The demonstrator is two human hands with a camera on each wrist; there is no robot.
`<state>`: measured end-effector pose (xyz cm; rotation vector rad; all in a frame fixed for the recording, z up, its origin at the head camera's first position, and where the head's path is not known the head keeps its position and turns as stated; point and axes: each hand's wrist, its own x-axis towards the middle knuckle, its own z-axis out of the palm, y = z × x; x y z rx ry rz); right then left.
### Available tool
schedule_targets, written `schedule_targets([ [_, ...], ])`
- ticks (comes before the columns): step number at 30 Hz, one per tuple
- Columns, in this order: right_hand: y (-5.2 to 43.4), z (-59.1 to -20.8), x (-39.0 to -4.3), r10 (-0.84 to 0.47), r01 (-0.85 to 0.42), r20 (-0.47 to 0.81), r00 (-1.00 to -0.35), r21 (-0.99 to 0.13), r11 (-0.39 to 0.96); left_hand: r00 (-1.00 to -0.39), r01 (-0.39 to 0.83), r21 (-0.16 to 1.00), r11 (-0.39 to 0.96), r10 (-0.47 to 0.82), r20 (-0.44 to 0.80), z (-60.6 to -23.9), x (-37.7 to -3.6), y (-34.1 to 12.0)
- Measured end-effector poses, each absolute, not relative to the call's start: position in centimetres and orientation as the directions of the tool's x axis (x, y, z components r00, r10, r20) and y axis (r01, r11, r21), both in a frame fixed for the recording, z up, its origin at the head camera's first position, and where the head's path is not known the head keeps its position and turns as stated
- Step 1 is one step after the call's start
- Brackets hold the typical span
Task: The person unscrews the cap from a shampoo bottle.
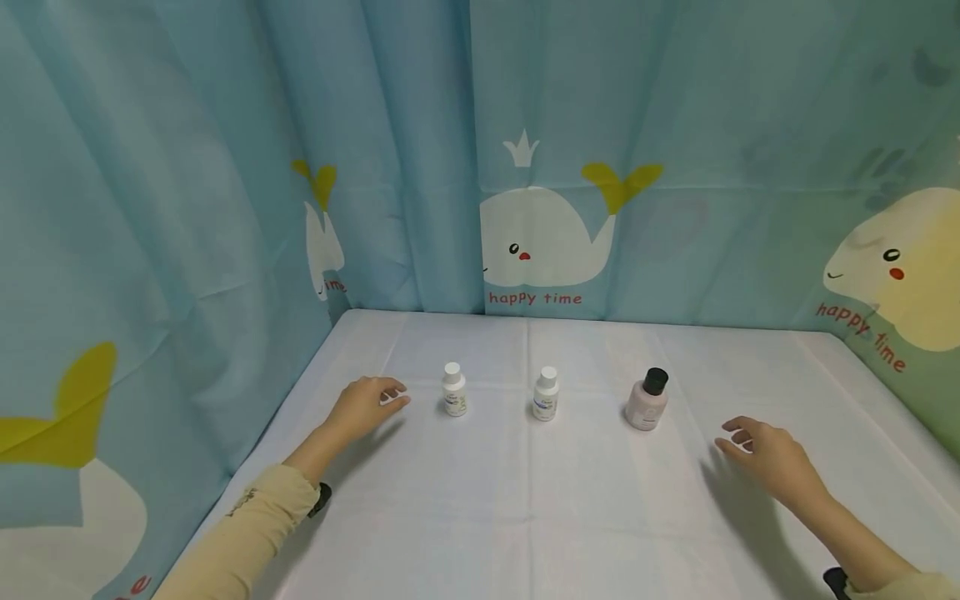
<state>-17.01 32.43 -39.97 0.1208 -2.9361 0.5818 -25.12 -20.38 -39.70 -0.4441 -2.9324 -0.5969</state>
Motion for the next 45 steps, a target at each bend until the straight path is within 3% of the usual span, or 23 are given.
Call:
schedule_targets([
  [15, 29.0, -39.7, -15.9, -0.033, -0.109, 0.163, -0.986, -0.482, 0.870, -0.946, 0.307, 0.480, 0.822, 0.209, 0.247, -39.5, -24.9, -20.2],
  [31, 24.6, -40.1, -15.9, -0.160, -0.316, 0.351, -0.923, -0.450, 0.835, -0.946, 0.302, 0.628, 0.717, 0.142, 0.292, -39.3, -24.7, -19.4],
  [45, 20.4, -39.9, -16.2, -0.268, -0.372, 0.272, -0.924, -0.488, 0.789, -0.919, 0.370, 0.684, 0.629, 0.140, 0.369, -38.3, -25.0, -18.6],
])
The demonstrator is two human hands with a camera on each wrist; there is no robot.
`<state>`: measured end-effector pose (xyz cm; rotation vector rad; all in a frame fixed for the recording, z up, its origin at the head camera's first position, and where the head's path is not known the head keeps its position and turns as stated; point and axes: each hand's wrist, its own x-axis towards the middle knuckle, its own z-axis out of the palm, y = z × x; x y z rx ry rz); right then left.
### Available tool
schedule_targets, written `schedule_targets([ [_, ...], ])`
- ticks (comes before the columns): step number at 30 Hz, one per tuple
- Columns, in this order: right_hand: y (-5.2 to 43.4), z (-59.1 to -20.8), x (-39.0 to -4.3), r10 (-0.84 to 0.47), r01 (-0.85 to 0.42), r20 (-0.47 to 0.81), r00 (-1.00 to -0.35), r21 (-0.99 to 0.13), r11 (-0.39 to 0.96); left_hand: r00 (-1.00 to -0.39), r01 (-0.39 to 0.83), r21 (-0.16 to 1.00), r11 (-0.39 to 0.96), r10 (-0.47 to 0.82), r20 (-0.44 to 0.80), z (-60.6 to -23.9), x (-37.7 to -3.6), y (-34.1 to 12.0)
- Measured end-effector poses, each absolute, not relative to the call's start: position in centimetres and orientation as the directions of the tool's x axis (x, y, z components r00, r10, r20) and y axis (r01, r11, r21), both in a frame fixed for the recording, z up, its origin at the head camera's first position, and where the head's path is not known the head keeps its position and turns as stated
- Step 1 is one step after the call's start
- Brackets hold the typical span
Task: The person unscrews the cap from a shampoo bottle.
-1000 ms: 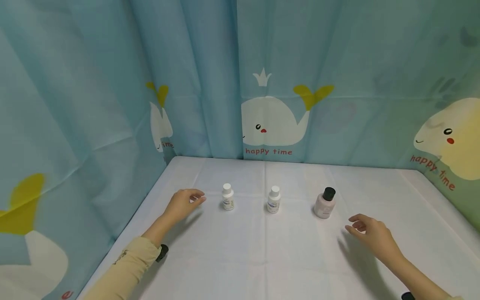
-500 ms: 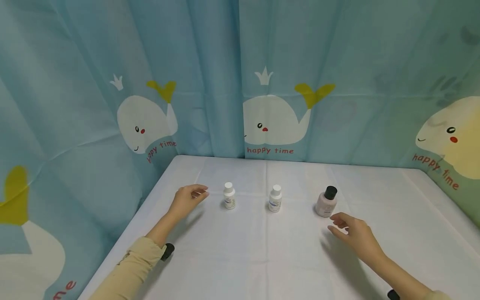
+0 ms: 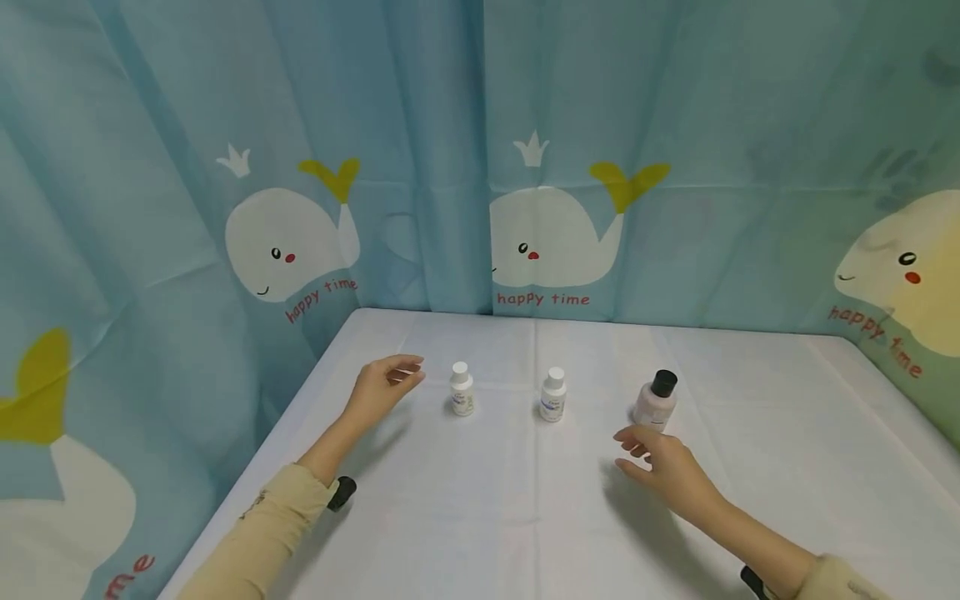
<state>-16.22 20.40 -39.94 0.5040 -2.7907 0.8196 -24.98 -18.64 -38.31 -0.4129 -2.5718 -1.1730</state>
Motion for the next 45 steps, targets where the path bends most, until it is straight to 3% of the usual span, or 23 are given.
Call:
schedule_targets([
  [7, 18.5, -39.8, -16.2, -0.332, -0.406, 0.234, -0.914, -0.525, 0.748, -0.914, 0.398, 0.717, 0.572, 0.178, 0.365, -37.7, -25.6, -17.7],
  [18, 15.1, -39.4, -17.6, -0.464, -0.487, 0.221, -0.858, -0.636, 0.598, -0.960, 0.279, 0.849, 0.448, 0.126, 0.249, -37.1, -26.0, -16.5],
  [26, 12.4, -39.3, -18.5, -0.423, -0.455, 0.251, -0.871, -0.738, 0.499, -0.961, 0.275, 0.873, 0.402, 0.128, 0.243, -37.4, -26.5, -15.3],
  [37, 8.9, -39.7, -21.0, -0.315, -0.282, 0.161, -0.935, -0.877, 0.389, -0.939, 0.331, 0.884, 0.330, 0.208, 0.274, -37.3, -26.7, -14.8],
  [45, 6.8, -39.8, -22.6, -0.288, -0.232, 0.127, -0.949, -0.899, 0.370, -0.929, 0.358, 0.879, 0.315, 0.217, 0.300, -37.4, -27.0, -14.5],
])
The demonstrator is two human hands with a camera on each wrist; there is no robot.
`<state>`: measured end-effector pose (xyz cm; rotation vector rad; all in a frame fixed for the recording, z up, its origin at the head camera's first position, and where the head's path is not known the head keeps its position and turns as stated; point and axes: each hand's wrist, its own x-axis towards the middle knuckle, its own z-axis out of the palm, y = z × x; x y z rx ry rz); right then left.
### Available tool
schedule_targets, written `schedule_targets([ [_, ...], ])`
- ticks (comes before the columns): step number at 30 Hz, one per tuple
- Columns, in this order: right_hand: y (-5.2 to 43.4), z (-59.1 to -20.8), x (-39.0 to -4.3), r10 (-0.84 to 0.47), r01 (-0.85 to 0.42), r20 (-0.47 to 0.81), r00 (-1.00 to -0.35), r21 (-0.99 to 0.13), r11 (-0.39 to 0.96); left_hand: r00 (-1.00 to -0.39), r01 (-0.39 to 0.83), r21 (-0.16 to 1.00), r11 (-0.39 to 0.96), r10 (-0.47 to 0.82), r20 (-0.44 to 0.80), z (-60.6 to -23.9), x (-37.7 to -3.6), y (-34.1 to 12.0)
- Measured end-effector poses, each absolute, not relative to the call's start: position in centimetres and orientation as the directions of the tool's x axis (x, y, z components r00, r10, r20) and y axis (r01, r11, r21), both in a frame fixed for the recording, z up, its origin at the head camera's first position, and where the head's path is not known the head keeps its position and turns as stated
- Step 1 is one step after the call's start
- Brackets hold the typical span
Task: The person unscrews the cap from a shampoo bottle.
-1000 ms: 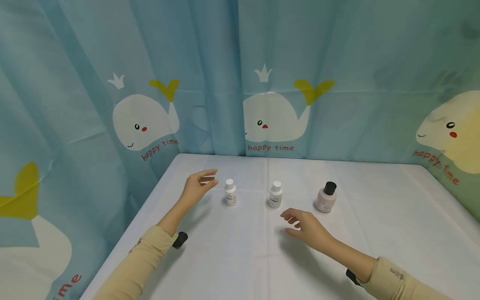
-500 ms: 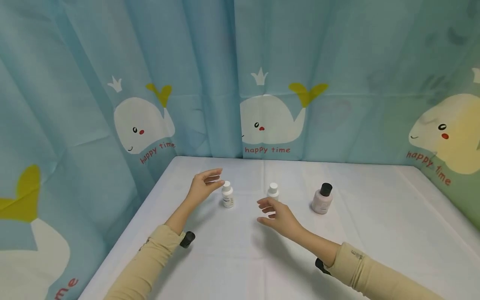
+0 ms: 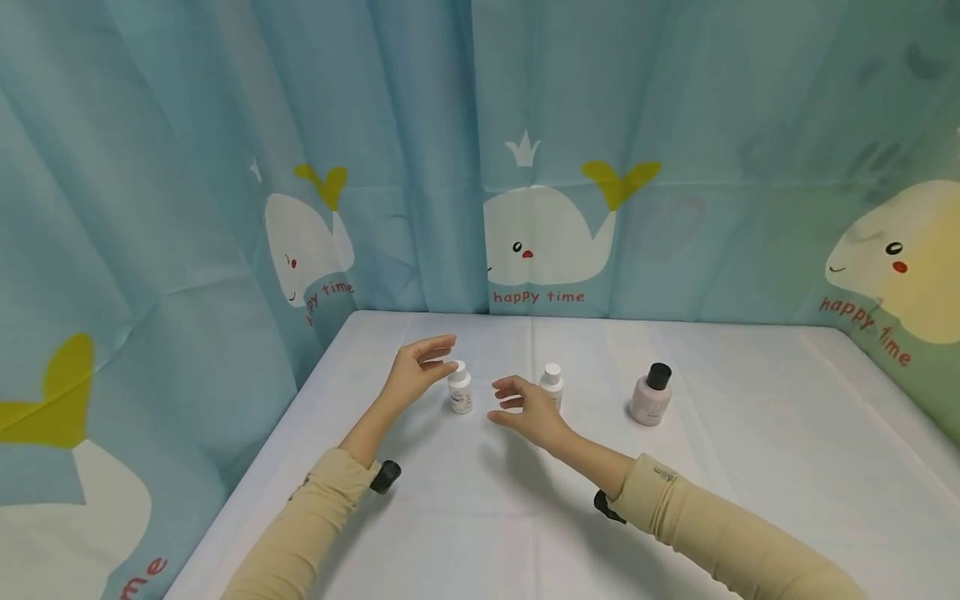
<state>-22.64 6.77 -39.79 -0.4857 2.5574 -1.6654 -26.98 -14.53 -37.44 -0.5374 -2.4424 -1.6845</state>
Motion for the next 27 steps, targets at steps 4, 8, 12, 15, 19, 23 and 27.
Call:
schedule_targets([
  [4, 5.8, -39.8, -23.5, -0.245, -0.226, 0.137, -0.960, -0.897, 0.381, -0.932, 0.353, 0.880, 0.318, 0.202, 0.301, -37.6, -27.2, -14.4],
  [8, 5.2, -39.8, -24.5, -0.227, -0.230, 0.146, -0.963, -0.884, 0.407, -0.932, 0.357, 0.876, 0.325, 0.193, 0.308, -37.6, -27.4, -14.4],
  [12, 4.6, -39.9, -25.4, -0.230, -0.233, 0.148, -0.962, -0.884, 0.404, -0.926, 0.372, 0.869, 0.327, 0.198, 0.322, -37.8, -27.7, -14.4],
  [15, 4.2, -40.0, -26.1, -0.245, -0.210, 0.122, -0.962, -0.904, 0.374, -0.922, 0.381, 0.866, 0.324, 0.207, 0.328, -37.8, -27.8, -14.4],
  [19, 3.6, -40.2, -26.9, -0.270, -0.117, 0.019, -0.963, -0.928, 0.353, -0.924, 0.373, 0.870, 0.321, 0.209, 0.319, -38.1, -27.9, -14.4],
  [23, 3.1, -40.3, -27.3, -0.297, -0.046, -0.063, -0.953, -0.938, 0.344, -0.930, 0.358, 0.877, 0.321, 0.211, 0.302, -38.4, -27.9, -14.5],
  [27, 2.9, -40.4, -27.5, -0.316, -0.037, -0.067, -0.946, -0.949, 0.313, -0.929, 0.349, 0.887, 0.304, 0.235, 0.285, -38.7, -28.0, -14.6],
])
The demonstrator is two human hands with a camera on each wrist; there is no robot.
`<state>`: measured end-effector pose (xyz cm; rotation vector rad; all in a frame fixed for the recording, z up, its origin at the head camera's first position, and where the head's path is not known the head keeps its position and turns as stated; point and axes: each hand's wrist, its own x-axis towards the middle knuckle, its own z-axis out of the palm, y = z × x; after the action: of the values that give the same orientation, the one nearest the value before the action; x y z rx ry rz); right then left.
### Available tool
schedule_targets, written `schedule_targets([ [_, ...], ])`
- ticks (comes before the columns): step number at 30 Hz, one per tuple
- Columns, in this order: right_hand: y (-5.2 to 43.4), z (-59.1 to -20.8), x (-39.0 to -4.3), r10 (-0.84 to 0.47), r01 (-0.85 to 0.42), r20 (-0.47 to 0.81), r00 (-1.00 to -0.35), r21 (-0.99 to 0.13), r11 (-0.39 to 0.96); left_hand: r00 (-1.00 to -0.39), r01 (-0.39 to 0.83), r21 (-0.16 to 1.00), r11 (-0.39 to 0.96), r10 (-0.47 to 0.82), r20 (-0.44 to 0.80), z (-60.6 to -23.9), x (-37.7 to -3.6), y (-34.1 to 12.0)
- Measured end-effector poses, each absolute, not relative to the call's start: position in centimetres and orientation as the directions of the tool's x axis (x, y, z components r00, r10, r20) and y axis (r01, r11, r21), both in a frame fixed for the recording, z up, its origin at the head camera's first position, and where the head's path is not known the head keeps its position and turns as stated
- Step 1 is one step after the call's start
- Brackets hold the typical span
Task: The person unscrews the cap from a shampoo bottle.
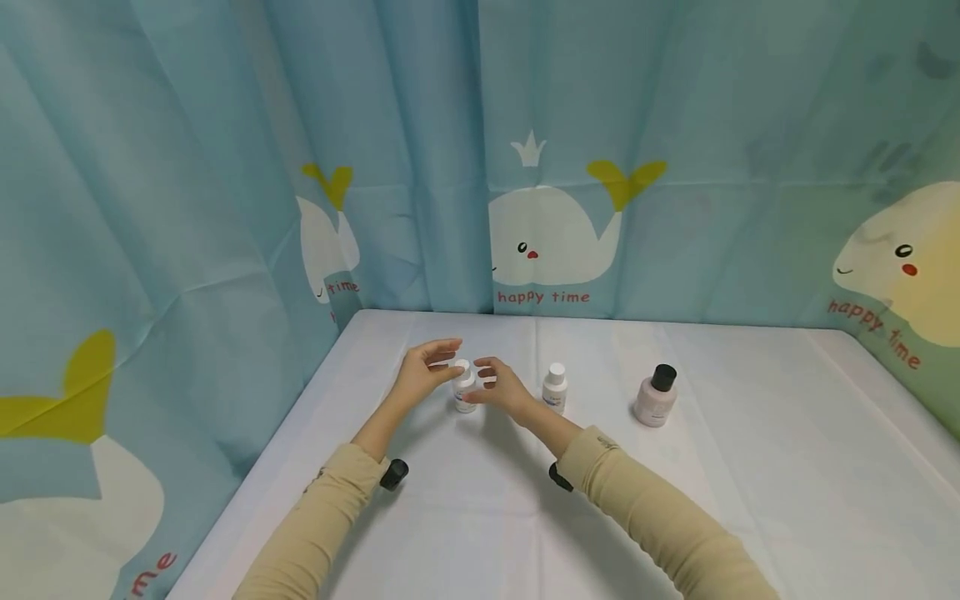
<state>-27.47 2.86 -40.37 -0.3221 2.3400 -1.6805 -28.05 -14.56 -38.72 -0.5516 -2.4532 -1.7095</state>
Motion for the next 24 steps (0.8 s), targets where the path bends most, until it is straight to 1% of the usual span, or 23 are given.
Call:
schedule_targets([
  [7, 2.3, -40.5, -28.0, -0.343, -0.019, -0.080, -0.936, -0.960, 0.278, -0.930, 0.343, 0.883, 0.320, 0.246, 0.272, -39.1, -28.3, -14.9],
  [11, 1.8, -40.8, -28.2, -0.345, -0.014, -0.096, -0.934, -0.953, 0.303, -0.933, 0.339, 0.878, 0.337, 0.240, 0.268, -39.2, -28.1, -14.8],
  [17, 1.7, -41.3, -27.9, -0.293, -0.018, -0.094, -0.951, -0.934, 0.357, -0.930, 0.346, 0.863, 0.369, 0.257, 0.263, -39.5, -27.8, -14.2],
  [24, 1.6, -41.3, -27.6, -0.276, -0.022, -0.089, -0.957, -0.928, 0.373, -0.935, 0.347, 0.849, 0.400, 0.222, 0.278, -39.7, -27.5, -14.0],
])
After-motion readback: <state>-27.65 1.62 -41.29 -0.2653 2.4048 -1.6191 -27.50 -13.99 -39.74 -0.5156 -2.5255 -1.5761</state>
